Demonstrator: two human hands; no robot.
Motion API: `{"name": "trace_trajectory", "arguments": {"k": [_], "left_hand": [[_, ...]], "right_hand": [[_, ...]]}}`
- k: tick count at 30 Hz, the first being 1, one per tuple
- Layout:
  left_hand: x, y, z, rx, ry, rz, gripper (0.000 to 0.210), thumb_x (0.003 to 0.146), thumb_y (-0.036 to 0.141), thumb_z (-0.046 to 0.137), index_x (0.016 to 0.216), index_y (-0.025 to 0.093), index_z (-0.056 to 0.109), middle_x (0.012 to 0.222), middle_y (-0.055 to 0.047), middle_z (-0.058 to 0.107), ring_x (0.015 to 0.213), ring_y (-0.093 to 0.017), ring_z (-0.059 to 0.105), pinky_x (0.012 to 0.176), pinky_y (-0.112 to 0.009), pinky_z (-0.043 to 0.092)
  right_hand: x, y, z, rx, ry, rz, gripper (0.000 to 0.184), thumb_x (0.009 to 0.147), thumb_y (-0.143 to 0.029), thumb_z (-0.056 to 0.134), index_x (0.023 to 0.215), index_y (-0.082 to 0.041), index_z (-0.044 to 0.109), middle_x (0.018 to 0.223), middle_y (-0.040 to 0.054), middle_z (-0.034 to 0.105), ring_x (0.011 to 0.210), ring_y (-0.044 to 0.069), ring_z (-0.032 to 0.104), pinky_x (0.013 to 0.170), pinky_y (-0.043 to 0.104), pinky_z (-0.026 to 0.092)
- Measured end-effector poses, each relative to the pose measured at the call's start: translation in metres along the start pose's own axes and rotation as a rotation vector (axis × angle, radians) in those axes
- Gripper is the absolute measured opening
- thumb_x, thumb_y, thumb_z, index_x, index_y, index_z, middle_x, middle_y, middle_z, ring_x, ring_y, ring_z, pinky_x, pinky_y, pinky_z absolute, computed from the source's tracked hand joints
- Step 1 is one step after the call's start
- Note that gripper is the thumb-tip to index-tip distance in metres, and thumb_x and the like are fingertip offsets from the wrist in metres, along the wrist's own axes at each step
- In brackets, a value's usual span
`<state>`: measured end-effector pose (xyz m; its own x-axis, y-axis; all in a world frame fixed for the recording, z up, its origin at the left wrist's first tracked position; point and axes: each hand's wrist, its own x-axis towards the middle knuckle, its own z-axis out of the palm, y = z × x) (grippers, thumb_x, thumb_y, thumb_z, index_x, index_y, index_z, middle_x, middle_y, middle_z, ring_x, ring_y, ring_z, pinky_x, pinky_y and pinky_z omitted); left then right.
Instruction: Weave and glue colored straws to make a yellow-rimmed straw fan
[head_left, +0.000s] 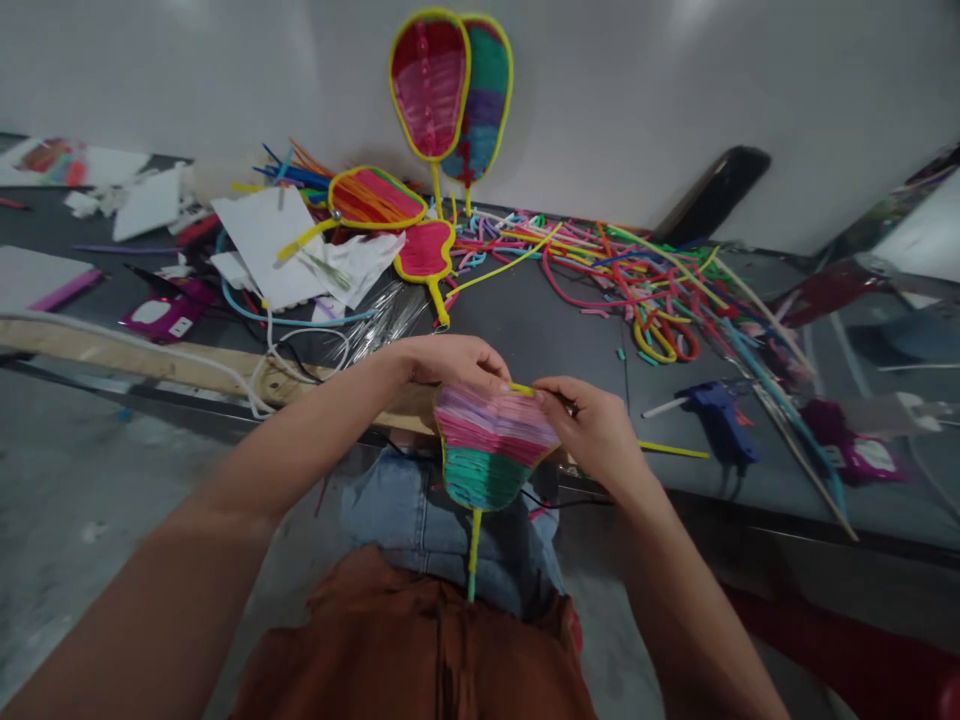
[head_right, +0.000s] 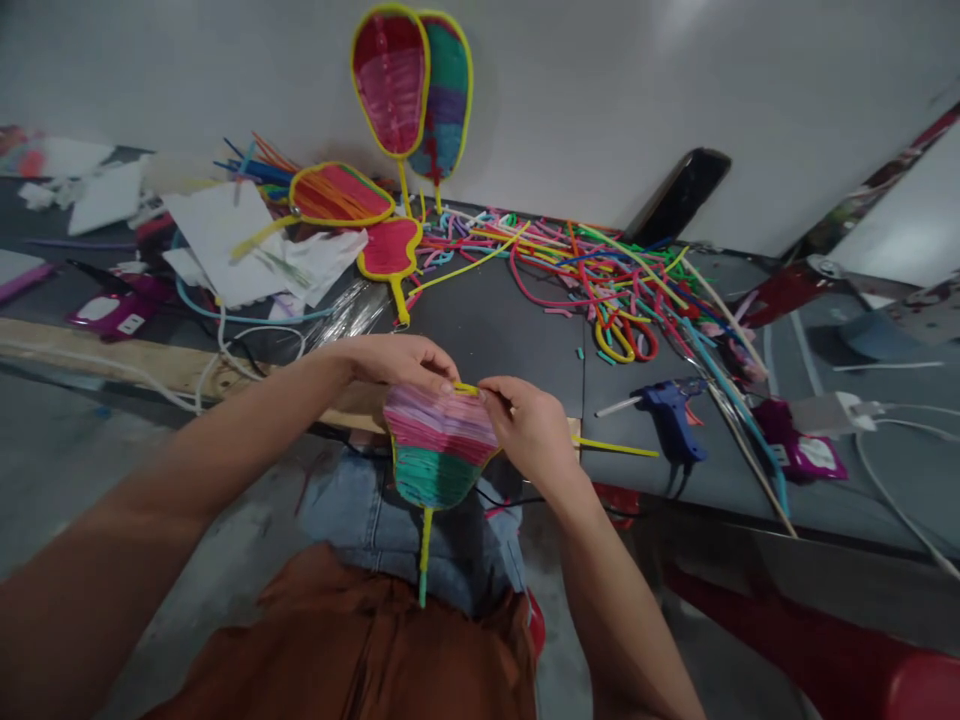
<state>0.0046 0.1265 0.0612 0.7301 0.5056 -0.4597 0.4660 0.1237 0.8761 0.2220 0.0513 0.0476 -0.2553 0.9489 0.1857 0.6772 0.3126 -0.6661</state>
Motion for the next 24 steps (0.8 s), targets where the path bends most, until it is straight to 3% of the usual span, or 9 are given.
{"name": "trace_trajectory", "arguments": {"k": [5, 10, 15, 24], "left_hand": [[-0.011, -0.002, 0.003, -0.089, -0.059, 0.02, 0.036, 0.067, 0.031, 0.075, 0.099, 0.019, 0.067, 0.091, 0.001, 0.069, 0.075, -0.012, 0.061, 0.071, -0.022, 0.046], [-0.017, 0.005, 0.009, -0.105, -0.046, 0.055, 0.036, 0.065, 0.024, 0.072, 0.1, 0.018, 0.065, 0.095, 0.001, 0.068, 0.077, -0.012, 0.061, 0.069, -0.021, 0.045], [-0.018, 0.014, 0.012, -0.07, -0.061, 0.059, 0.033, 0.069, 0.027, 0.071, 0.099, 0.017, 0.064, 0.093, 0.001, 0.067, 0.076, -0.011, 0.059, 0.067, -0.02, 0.044], [-0.012, 0.016, 0.013, -0.101, -0.073, 0.057, 0.033, 0.07, 0.026, 0.072, 0.1, 0.016, 0.064, 0.091, 0.0, 0.066, 0.075, -0.011, 0.059, 0.067, -0.02, 0.044]], "right_hand": [[-0.004, 0.002, -0.002, 0.024, 0.075, -0.079, 0.021, 0.09, -0.03, 0.051, 0.091, -0.02, 0.069, 0.085, 0.0065, 0.073, 0.076, 0.019, 0.064, 0.066, 0.029, 0.047], [-0.005, -0.003, -0.013, 0.02, 0.157, -0.176, 0.013, 0.089, -0.022, 0.053, 0.085, -0.021, 0.065, 0.08, 0.0047, 0.068, 0.077, 0.019, 0.06, 0.069, 0.031, 0.045], [-0.003, -0.009, -0.02, -0.049, 0.083, -0.28, 0.013, 0.087, -0.016, 0.055, 0.078, -0.021, 0.062, 0.075, 0.002, 0.066, 0.073, 0.017, 0.055, 0.071, 0.031, 0.042], [-0.002, -0.005, -0.025, -0.099, 0.025, -0.323, 0.013, 0.081, -0.01, 0.055, 0.077, -0.021, 0.061, 0.075, 0.0019, 0.065, 0.072, 0.017, 0.054, 0.071, 0.031, 0.04]]}}
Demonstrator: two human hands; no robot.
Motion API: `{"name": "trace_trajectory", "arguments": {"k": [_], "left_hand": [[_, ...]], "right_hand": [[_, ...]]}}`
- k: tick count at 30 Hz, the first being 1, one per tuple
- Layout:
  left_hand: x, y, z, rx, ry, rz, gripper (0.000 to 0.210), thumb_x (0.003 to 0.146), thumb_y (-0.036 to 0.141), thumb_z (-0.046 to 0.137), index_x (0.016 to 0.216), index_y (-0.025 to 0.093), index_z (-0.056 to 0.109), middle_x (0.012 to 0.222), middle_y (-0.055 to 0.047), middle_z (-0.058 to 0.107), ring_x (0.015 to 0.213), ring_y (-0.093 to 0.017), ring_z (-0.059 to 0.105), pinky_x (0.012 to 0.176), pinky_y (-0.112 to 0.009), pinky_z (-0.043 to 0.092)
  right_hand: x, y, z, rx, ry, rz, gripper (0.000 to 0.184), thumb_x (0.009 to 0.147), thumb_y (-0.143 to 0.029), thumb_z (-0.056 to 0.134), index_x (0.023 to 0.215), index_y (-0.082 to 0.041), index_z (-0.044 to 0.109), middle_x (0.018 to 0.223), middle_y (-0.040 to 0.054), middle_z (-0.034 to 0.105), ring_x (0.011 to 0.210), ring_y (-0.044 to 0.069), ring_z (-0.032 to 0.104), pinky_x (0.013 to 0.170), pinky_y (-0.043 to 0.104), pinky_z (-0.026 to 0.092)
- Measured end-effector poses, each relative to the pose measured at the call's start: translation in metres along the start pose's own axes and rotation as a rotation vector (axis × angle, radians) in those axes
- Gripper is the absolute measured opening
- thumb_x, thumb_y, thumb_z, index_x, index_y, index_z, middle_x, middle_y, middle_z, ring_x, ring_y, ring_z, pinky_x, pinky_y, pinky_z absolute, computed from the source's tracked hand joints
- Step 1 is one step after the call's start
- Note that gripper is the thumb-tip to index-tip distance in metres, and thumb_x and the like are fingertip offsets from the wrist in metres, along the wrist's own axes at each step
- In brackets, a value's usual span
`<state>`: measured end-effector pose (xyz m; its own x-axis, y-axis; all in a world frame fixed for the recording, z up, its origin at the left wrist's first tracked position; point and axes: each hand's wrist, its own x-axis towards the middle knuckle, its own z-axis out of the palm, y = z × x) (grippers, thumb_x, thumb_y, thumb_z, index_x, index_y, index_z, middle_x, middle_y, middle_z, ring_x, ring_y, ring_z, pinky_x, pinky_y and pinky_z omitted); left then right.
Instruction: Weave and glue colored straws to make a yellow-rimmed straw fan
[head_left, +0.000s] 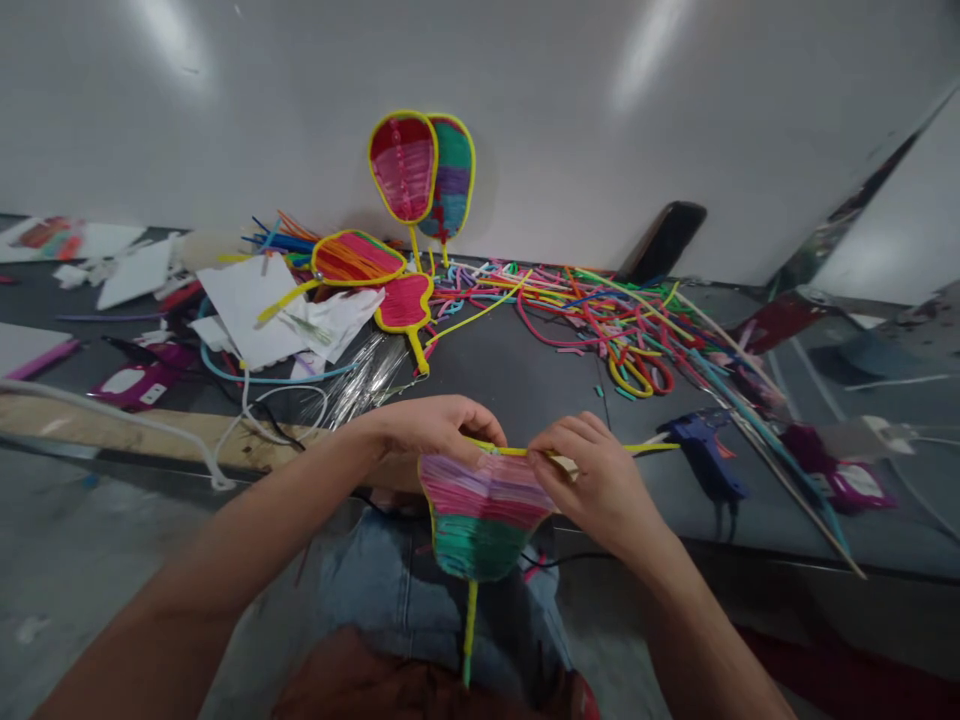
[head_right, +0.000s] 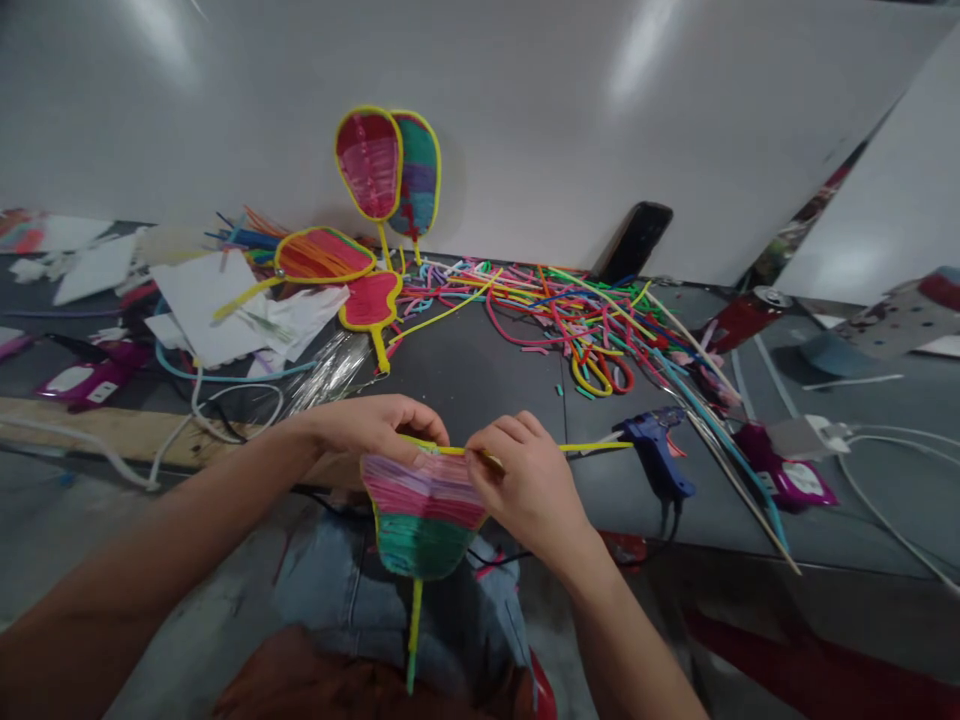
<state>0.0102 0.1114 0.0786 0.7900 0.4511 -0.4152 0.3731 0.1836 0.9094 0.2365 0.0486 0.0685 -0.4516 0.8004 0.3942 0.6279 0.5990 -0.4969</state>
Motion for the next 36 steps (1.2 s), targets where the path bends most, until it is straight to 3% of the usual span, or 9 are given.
{"name": "trace_trajectory", "arguments": {"k": [6, 11, 16, 28, 32, 36], "left_hand": [[0.002, 0.003, 0.001, 0.022, 0.017, 0.009, 0.038, 0.068, 0.022, 0.072, 0.105, 0.018, 0.061, 0.094, 0.0, 0.065, 0.082, -0.012, 0.059, 0.075, -0.023, 0.045], [0.001, 0.007, 0.003, 0.074, 0.024, -0.005, 0.031, 0.075, 0.028, 0.066, 0.103, 0.016, 0.06, 0.082, 0.002, 0.059, 0.07, -0.01, 0.053, 0.063, -0.02, 0.041], [0.004, 0.007, 0.005, 0.039, 0.089, -0.016, 0.029, 0.073, 0.02, 0.059, 0.102, 0.017, 0.055, 0.073, 0.005, 0.052, 0.057, -0.007, 0.043, 0.053, -0.019, 0.032], [0.007, 0.008, 0.008, 0.011, 0.12, -0.022, 0.036, 0.067, 0.016, 0.054, 0.102, 0.017, 0.051, 0.069, 0.007, 0.052, 0.054, -0.007, 0.042, 0.052, -0.02, 0.031], [0.005, 0.006, 0.009, -0.032, 0.151, -0.033, 0.035, 0.066, 0.014, 0.055, 0.1, 0.019, 0.05, 0.071, 0.007, 0.054, 0.054, -0.007, 0.043, 0.052, -0.019, 0.032], [0.0, 0.003, 0.009, -0.067, 0.176, -0.041, 0.032, 0.068, 0.016, 0.058, 0.099, 0.02, 0.05, 0.075, 0.005, 0.058, 0.055, -0.007, 0.045, 0.051, -0.02, 0.031]], "right_hand": [[0.001, -0.003, 0.004, -0.012, -0.017, 0.003, 0.013, 0.084, -0.012, 0.054, 0.079, -0.02, 0.063, 0.075, 0.0026, 0.065, 0.072, 0.017, 0.054, 0.071, 0.031, 0.04], [0.003, -0.007, 0.007, -0.059, -0.01, -0.001, 0.014, 0.084, -0.011, 0.055, 0.077, -0.02, 0.063, 0.072, 0.0025, 0.063, 0.068, 0.016, 0.052, 0.068, 0.031, 0.039], [0.003, -0.008, 0.006, -0.081, 0.0, -0.005, 0.016, 0.083, -0.01, 0.055, 0.073, -0.02, 0.062, 0.072, 0.002, 0.062, 0.068, 0.016, 0.051, 0.068, 0.03, 0.04], [0.003, -0.012, 0.005, -0.136, -0.007, -0.015, 0.015, 0.085, -0.012, 0.054, 0.078, -0.018, 0.067, 0.08, 0.0061, 0.064, 0.074, 0.018, 0.052, 0.071, 0.032, 0.044], [0.0, -0.008, 0.004, -0.069, 0.009, 0.003, 0.015, 0.087, -0.016, 0.054, 0.087, -0.02, 0.068, 0.088, 0.0067, 0.067, 0.082, 0.02, 0.057, 0.076, 0.033, 0.046], [-0.01, -0.004, 0.003, 0.071, 0.07, 0.129, 0.016, 0.09, -0.021, 0.052, 0.094, -0.021, 0.067, 0.092, 0.0063, 0.068, 0.085, 0.018, 0.062, 0.076, 0.031, 0.049]]}}
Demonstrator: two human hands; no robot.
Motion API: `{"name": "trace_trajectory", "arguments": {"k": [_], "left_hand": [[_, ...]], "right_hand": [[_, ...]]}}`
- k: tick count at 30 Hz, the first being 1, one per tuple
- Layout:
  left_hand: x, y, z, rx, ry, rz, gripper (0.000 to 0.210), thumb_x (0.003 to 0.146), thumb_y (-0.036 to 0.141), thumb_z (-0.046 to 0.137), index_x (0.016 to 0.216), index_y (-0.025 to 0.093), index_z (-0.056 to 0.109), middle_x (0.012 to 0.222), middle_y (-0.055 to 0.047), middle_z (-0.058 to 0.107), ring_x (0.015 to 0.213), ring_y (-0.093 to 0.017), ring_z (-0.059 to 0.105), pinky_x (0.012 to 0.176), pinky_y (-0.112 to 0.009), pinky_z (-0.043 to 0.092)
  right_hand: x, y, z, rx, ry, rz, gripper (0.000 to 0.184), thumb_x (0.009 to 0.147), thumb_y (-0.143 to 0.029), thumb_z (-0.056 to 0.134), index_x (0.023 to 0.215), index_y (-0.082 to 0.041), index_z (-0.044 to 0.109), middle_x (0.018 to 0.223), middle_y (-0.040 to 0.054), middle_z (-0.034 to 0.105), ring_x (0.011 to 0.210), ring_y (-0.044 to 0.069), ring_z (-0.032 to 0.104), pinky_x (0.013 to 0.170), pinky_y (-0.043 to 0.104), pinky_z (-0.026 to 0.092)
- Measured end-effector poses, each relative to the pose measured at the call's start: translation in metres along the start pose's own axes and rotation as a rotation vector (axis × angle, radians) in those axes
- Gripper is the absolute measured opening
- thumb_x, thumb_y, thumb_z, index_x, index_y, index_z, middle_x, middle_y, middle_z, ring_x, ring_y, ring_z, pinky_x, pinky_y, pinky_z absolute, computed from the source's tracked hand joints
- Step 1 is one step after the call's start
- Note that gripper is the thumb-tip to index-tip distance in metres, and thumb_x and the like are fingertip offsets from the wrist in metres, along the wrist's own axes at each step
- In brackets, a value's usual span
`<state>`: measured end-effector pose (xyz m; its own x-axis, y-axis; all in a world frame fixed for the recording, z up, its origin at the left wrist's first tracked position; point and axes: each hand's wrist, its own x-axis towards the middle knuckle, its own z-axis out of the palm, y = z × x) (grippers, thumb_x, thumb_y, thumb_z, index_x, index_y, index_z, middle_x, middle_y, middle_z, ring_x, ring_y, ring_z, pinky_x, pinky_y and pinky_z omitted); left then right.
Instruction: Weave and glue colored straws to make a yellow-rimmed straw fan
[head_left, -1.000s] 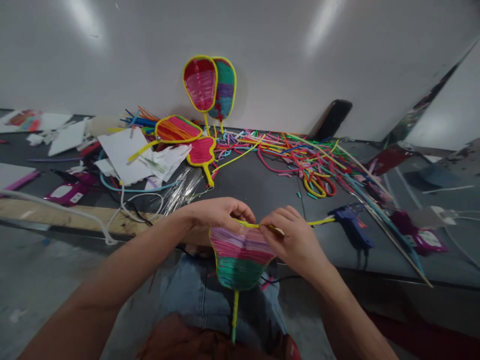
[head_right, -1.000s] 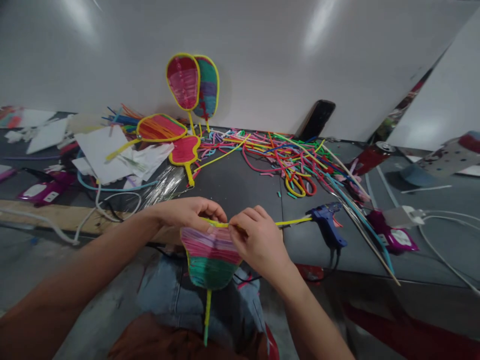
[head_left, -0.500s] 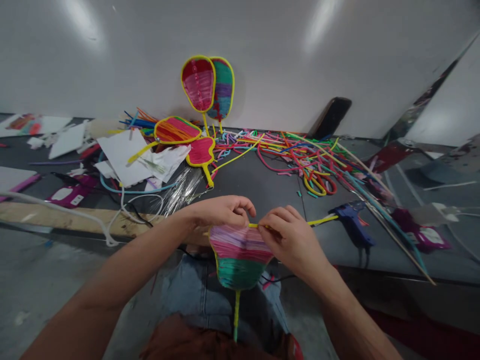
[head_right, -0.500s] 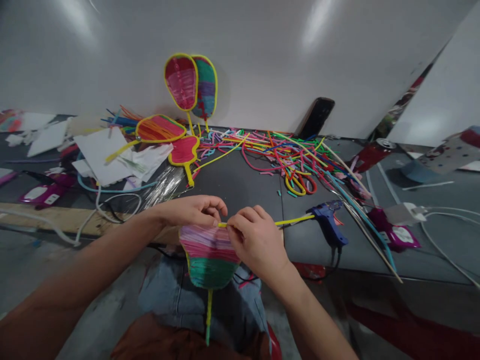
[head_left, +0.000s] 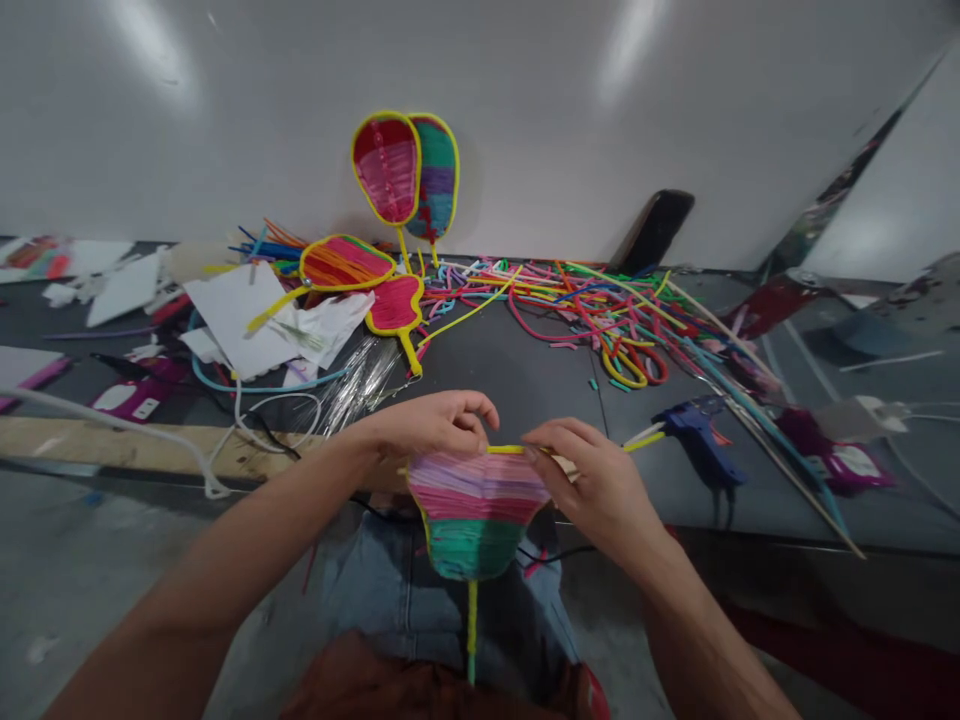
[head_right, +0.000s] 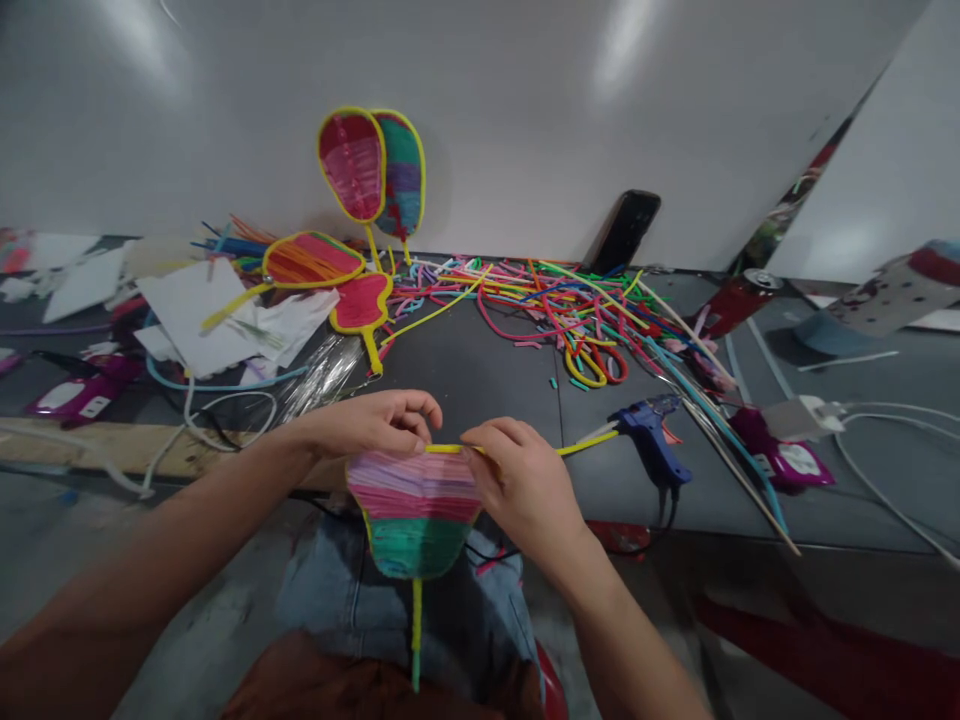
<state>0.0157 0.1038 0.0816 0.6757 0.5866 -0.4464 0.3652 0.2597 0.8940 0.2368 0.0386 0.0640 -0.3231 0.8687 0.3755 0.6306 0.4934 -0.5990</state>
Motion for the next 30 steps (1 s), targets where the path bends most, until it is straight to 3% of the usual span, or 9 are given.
{"name": "trace_trajectory", "arguments": {"k": [10, 15, 20, 30], "left_hand": [[-0.007, -0.005, -0.003, -0.009, 0.031, 0.029, 0.023, 0.071, 0.02, 0.062, 0.093, 0.018, 0.06, 0.065, 0.006, 0.054, 0.052, -0.007, 0.044, 0.05, -0.018, 0.03], [-0.01, -0.005, -0.002, 0.007, 0.017, 0.043, 0.026, 0.069, 0.019, 0.063, 0.095, 0.018, 0.067, 0.079, 0.001, 0.065, 0.063, -0.009, 0.054, 0.058, -0.019, 0.04], [-0.014, -0.005, -0.002, -0.036, 0.015, 0.018, 0.03, 0.072, 0.024, 0.066, 0.101, 0.018, 0.07, 0.09, -0.002, 0.07, 0.067, -0.011, 0.059, 0.061, -0.019, 0.043], [-0.019, -0.006, -0.006, -0.074, 0.011, -0.058, 0.029, 0.073, 0.03, 0.07, 0.098, 0.017, 0.072, 0.089, -0.003, 0.07, 0.067, -0.01, 0.059, 0.061, -0.018, 0.043]], "right_hand": [[-0.022, 0.005, 0.006, 0.1, 0.14, 0.119, 0.011, 0.088, -0.022, 0.056, 0.085, -0.021, 0.066, 0.092, 0.0075, 0.067, 0.087, 0.018, 0.064, 0.074, 0.029, 0.049], [-0.022, 0.004, 0.007, 0.149, 0.142, 0.155, 0.01, 0.087, -0.023, 0.057, 0.081, -0.02, 0.065, 0.086, 0.0054, 0.067, 0.079, 0.016, 0.063, 0.069, 0.026, 0.049], [-0.021, 0.004, 0.008, 0.248, 0.106, 0.29, 0.015, 0.087, -0.03, 0.056, 0.089, -0.019, 0.067, 0.08, 0.0042, 0.069, 0.069, 0.015, 0.062, 0.063, 0.025, 0.048], [-0.018, 0.007, 0.019, 0.812, -0.024, 0.566, 0.031, 0.081, -0.046, 0.06, 0.087, -0.017, 0.068, 0.074, 0.0022, 0.066, 0.062, 0.013, 0.057, 0.057, 0.024, 0.047]]}}
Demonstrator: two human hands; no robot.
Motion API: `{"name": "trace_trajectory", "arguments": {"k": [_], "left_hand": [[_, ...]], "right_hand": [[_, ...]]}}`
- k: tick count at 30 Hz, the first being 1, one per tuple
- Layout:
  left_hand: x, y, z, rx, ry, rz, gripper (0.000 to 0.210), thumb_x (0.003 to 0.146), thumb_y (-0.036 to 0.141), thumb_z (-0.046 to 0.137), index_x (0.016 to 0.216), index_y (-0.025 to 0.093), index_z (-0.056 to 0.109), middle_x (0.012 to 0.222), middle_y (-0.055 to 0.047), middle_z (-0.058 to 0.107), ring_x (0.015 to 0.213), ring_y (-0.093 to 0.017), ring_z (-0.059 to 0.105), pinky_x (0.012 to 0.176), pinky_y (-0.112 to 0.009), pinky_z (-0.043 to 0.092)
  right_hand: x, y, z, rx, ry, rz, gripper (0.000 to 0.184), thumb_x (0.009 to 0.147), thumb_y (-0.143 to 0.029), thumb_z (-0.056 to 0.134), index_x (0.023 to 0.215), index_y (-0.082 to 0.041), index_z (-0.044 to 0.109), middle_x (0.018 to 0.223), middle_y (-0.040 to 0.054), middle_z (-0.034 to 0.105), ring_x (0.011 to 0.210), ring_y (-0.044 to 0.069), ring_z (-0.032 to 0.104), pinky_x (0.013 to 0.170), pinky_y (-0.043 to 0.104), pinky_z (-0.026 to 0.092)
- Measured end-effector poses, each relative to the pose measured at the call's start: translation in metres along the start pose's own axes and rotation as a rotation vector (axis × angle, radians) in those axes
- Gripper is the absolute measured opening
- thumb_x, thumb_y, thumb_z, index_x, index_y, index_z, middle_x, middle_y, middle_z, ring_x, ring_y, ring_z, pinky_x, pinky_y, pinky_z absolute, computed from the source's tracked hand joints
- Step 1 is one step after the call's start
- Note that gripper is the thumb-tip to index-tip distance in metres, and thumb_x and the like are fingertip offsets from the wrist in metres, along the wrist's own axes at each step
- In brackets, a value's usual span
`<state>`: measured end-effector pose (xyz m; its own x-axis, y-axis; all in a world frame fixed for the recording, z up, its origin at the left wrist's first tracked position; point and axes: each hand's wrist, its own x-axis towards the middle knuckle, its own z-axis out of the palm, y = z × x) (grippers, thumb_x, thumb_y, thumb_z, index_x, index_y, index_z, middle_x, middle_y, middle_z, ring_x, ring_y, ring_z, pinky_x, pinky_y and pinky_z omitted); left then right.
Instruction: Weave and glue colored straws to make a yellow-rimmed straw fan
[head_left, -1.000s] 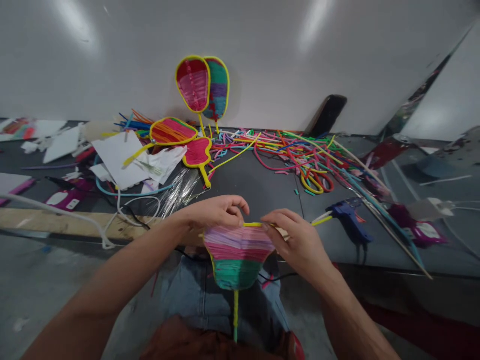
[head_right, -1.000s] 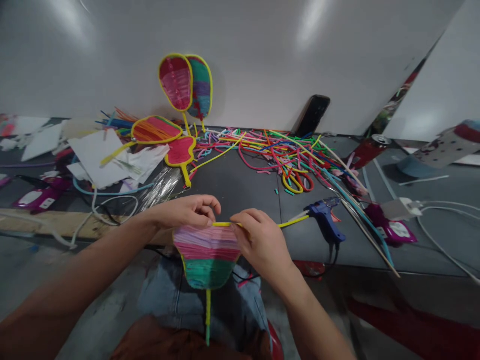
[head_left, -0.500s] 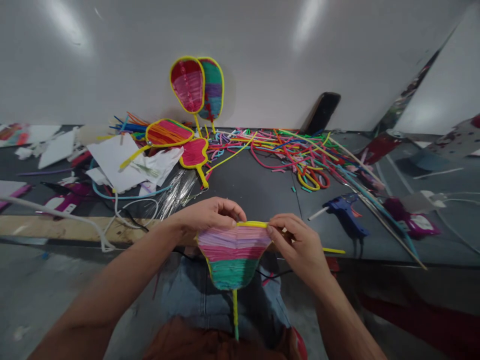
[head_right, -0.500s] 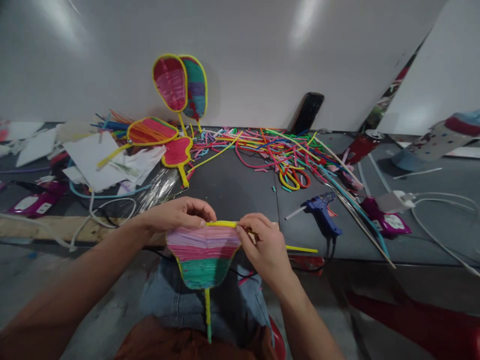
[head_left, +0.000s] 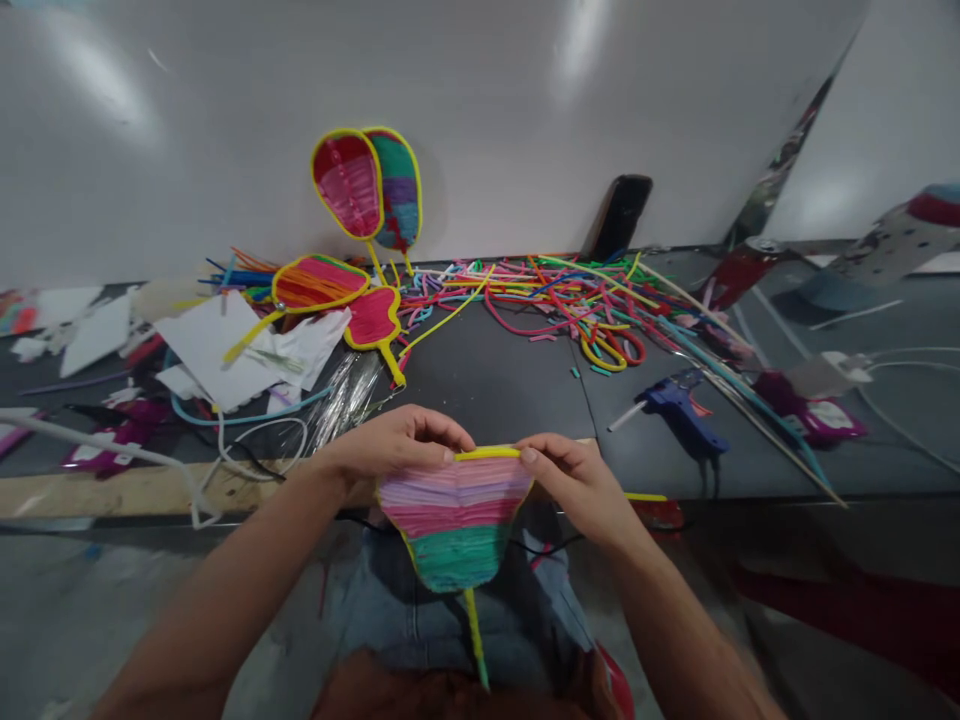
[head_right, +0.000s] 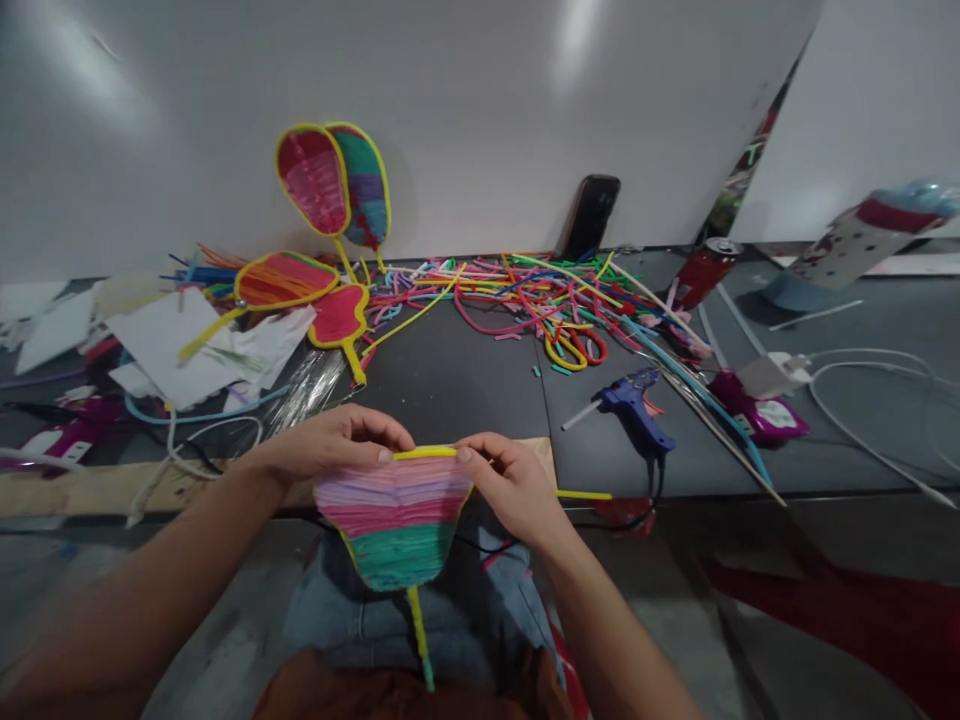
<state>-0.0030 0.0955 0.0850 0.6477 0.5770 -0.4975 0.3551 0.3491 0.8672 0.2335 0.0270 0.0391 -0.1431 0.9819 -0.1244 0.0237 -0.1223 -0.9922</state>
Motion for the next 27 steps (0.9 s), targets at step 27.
{"name": "trace_trajectory", "arguments": {"k": [27], "left_hand": [[-0.019, -0.047, -0.021, -0.34, 0.201, -0.034, 0.031, 0.062, 0.028, 0.083, 0.087, 0.013, 0.071, 0.071, -0.004, 0.07, 0.053, -0.011, 0.06, 0.05, -0.019, 0.044]], "right_hand": [[-0.016, 0.035, 0.036, 0.006, 0.141, -0.162, 0.023, 0.086, -0.037, 0.057, 0.094, -0.018, 0.067, 0.082, 0.0046, 0.067, 0.07, 0.014, 0.06, 0.062, 0.026, 0.051]]}}
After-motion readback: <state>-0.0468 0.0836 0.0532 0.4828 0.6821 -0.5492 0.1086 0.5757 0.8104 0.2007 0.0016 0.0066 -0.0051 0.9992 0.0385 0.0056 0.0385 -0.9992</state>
